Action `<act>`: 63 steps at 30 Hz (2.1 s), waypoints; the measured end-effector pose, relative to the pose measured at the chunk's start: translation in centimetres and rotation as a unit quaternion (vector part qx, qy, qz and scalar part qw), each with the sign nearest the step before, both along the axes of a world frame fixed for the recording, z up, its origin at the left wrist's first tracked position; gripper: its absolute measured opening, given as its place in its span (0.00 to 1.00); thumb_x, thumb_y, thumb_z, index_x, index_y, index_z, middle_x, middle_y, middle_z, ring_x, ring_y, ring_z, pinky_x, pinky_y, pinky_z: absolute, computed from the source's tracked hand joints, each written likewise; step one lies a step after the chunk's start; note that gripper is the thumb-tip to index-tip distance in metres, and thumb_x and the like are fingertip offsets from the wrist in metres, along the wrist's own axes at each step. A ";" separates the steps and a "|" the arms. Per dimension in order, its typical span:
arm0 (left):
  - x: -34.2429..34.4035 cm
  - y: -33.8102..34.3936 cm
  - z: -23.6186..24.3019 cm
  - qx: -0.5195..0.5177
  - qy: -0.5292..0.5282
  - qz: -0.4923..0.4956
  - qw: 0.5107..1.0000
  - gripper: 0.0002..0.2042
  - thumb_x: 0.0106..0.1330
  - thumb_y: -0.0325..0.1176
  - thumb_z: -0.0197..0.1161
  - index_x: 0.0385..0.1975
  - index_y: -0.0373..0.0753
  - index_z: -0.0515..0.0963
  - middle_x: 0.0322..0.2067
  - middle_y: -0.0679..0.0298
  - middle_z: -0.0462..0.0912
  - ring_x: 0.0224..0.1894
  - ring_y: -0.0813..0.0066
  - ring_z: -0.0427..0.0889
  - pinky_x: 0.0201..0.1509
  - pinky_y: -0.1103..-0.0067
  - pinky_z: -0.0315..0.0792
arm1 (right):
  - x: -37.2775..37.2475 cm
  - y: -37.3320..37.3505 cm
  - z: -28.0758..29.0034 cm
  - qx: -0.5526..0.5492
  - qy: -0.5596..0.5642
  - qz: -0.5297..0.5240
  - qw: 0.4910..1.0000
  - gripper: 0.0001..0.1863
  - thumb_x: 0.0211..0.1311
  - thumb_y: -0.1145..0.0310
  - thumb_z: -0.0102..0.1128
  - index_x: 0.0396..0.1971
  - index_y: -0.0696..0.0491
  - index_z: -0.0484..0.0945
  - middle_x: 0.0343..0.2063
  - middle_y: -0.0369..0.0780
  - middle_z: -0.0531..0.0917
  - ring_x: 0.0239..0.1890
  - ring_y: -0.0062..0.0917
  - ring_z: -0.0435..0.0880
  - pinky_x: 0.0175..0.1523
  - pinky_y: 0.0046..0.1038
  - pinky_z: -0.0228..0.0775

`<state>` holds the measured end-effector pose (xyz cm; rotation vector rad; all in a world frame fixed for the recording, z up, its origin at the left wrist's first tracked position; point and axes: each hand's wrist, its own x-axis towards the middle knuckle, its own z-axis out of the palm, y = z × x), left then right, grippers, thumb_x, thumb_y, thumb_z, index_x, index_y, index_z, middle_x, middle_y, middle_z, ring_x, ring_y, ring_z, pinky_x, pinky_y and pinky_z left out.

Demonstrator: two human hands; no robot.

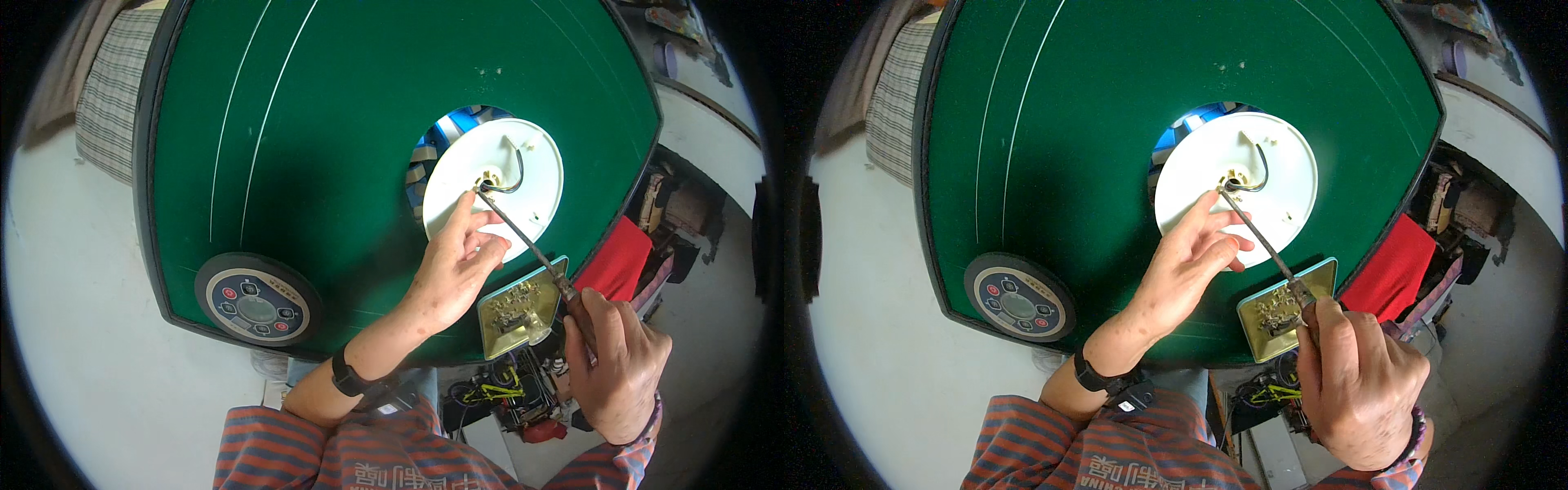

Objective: The person handles a white circular lamp base, selects small metal screws and fasteners from a gold tray, and uses a manual screwdriver to secure components inside the lamp base on a green table.

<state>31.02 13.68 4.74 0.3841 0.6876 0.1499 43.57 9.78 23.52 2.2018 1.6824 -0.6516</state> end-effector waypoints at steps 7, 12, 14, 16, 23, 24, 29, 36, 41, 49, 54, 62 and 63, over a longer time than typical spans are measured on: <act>-0.4 -1.2 0.5 -0.048 -0.001 0.018 0.999 0.28 0.75 0.27 0.51 0.71 0.29 0.51 0.56 0.51 0.76 0.52 0.68 0.79 0.51 0.75 0.76 | 1.0 2.6 0.3 -0.058 0.004 0.004 0.998 0.15 0.58 0.73 0.64 0.44 0.57 0.75 0.22 0.39 0.79 0.18 0.34 0.79 0.22 0.33 0.67; 0.5 -0.9 0.5 -0.204 -0.089 0.047 0.974 0.21 0.78 0.39 0.49 0.63 0.31 0.65 0.55 0.53 0.78 0.52 0.69 0.79 0.55 0.73 0.75 | 0.4 3.9 0.4 -0.106 -0.002 0.056 0.993 0.16 0.58 0.72 0.63 0.45 0.60 0.76 0.23 0.39 0.78 0.16 0.30 0.77 0.21 0.30 0.67; 1.3 -1.3 0.0 -0.302 -0.152 0.081 0.938 0.21 0.79 0.44 0.45 0.59 0.33 0.70 0.53 0.52 0.79 0.52 0.68 0.79 0.57 0.71 0.73 | -0.9 4.0 0.7 -0.176 -0.053 0.098 0.978 0.20 0.53 0.72 0.68 0.47 0.60 0.77 0.28 0.41 0.78 0.20 0.34 0.78 0.23 0.32 0.68; 2.1 -1.7 -0.7 -0.353 -0.190 0.099 0.911 0.20 0.79 0.43 0.45 0.58 0.34 0.71 0.53 0.53 0.79 0.52 0.68 0.79 0.57 0.72 0.73 | -1.4 4.5 0.7 -0.184 -0.071 0.163 0.967 0.19 0.54 0.71 0.66 0.46 0.62 0.78 0.24 0.39 0.75 0.17 0.29 0.76 0.20 0.29 0.67; 2.2 -2.3 -2.0 -0.430 -0.271 0.159 0.846 0.15 0.78 0.41 0.47 0.50 0.38 0.75 0.51 0.53 0.81 0.52 0.68 0.80 0.54 0.72 0.76 | -1.1 7.1 0.0 -0.145 -0.040 0.066 0.986 0.14 0.54 0.73 0.67 0.39 0.61 0.79 0.21 0.41 0.78 0.16 0.32 0.78 0.22 0.30 0.68; 2.2 -2.3 -2.1 -0.439 -0.260 0.163 0.845 0.14 0.77 0.40 0.48 0.50 0.38 0.75 0.51 0.53 0.81 0.52 0.67 0.81 0.52 0.73 0.77 | -0.9 7.7 0.0 -0.158 0.008 -0.025 0.987 0.11 0.54 0.74 0.65 0.37 0.61 0.79 0.20 0.43 0.79 0.16 0.34 0.77 0.23 0.31 0.68; 3.0 -2.7 -1.9 -0.432 -0.240 0.182 0.850 0.13 0.77 0.39 0.50 0.47 0.38 0.76 0.47 0.53 0.83 0.49 0.68 0.83 0.48 0.74 0.80 | 0.2 9.1 -0.2 -0.224 0.094 -0.404 0.882 0.12 0.65 0.70 0.58 0.26 0.63 0.76 0.14 0.35 0.74 0.14 0.20 0.70 0.22 0.26 0.61; 2.8 -2.5 -0.9 -0.405 -0.163 0.178 0.882 0.12 0.77 0.40 0.49 0.43 0.39 0.75 0.43 0.56 0.85 0.44 0.72 0.83 0.43 0.79 0.75 | -1.2 8.2 0.3 -0.226 0.059 -0.228 0.945 0.10 0.63 0.69 0.59 0.38 0.60 0.78 0.22 0.36 0.75 0.17 0.18 0.74 0.20 0.21 0.63; 2.8 -2.1 -0.4 -0.411 -0.110 0.157 0.891 0.12 0.78 0.40 0.48 0.42 0.39 0.75 0.42 0.56 0.84 0.43 0.71 0.82 0.42 0.78 0.74 | -1.8 6.6 0.8 -0.211 -0.116 0.300 0.923 0.25 0.48 0.72 0.61 0.50 0.58 0.76 0.26 0.40 0.73 0.20 0.25 0.80 0.24 0.27 0.73; 3.3 -2.3 -1.0 -0.386 -0.122 0.162 0.900 0.13 0.77 0.42 0.50 0.40 0.39 0.75 0.40 0.56 0.85 0.40 0.73 0.83 0.37 0.82 0.74 | -0.3 8.7 0.7 -0.234 0.186 -0.619 0.726 0.11 0.68 0.66 0.55 0.33 0.60 0.78 0.17 0.32 0.69 0.16 0.14 0.67 0.20 0.20 0.59; 3.5 -2.2 -0.9 -0.367 -0.112 0.152 0.911 0.12 0.77 0.41 0.50 0.40 0.40 0.76 0.39 0.58 0.85 0.38 0.74 0.83 0.39 0.81 0.75 | -1.0 5.8 0.7 -0.151 -0.113 0.273 0.943 0.17 0.57 0.67 0.65 0.44 0.55 0.75 0.23 0.44 0.78 0.19 0.32 0.80 0.23 0.30 0.73; 3.5 -2.2 -1.0 -0.382 -0.110 0.164 0.903 0.11 0.77 0.40 0.50 0.41 0.39 0.75 0.40 0.57 0.85 0.38 0.73 0.83 0.37 0.83 0.74 | 0.7 8.6 0.2 -0.278 0.157 -0.572 0.756 0.08 0.62 0.69 0.61 0.28 0.58 0.76 0.15 0.39 0.71 0.14 0.18 0.66 0.21 0.27 0.64; 3.4 -2.1 -1.1 -0.381 -0.111 0.162 0.904 0.11 0.77 0.40 0.50 0.41 0.39 0.75 0.40 0.57 0.85 0.38 0.73 0.83 0.37 0.83 0.74 | 0.7 8.3 0.1 -0.266 0.175 -0.592 0.740 0.07 0.61 0.69 0.60 0.30 0.58 0.77 0.16 0.40 0.73 0.13 0.21 0.68 0.21 0.28 0.65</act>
